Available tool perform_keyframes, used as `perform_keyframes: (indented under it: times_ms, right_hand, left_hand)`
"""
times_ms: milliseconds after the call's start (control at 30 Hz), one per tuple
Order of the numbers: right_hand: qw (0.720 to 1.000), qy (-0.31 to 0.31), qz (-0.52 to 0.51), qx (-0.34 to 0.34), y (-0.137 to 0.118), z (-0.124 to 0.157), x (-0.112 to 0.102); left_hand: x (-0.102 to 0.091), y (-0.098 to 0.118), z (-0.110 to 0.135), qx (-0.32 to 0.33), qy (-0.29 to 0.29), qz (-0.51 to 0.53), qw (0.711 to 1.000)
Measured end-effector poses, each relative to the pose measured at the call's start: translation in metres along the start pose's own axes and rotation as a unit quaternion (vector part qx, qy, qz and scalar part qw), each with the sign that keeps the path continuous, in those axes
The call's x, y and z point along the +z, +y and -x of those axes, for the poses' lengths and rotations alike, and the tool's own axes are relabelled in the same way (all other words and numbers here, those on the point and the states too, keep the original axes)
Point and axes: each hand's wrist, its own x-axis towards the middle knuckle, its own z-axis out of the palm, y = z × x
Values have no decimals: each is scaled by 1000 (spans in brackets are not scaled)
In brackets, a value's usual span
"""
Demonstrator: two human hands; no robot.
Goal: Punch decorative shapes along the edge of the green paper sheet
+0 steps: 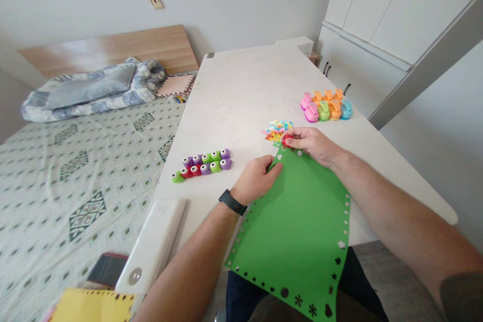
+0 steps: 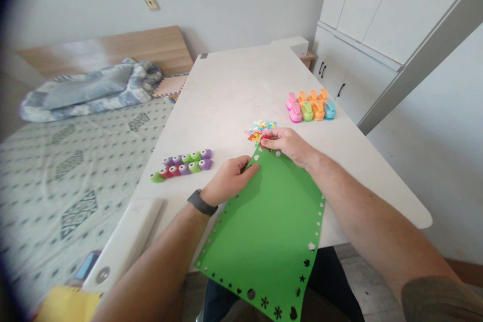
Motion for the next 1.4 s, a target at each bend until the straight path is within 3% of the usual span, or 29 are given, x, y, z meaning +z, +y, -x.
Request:
perform_keyframes:
  times_ms: [1400]
  right_hand:
    - [999,-1,46,-13,-4,0,6]
  left_hand:
    - [-1,1,0,1,1,10,1000]
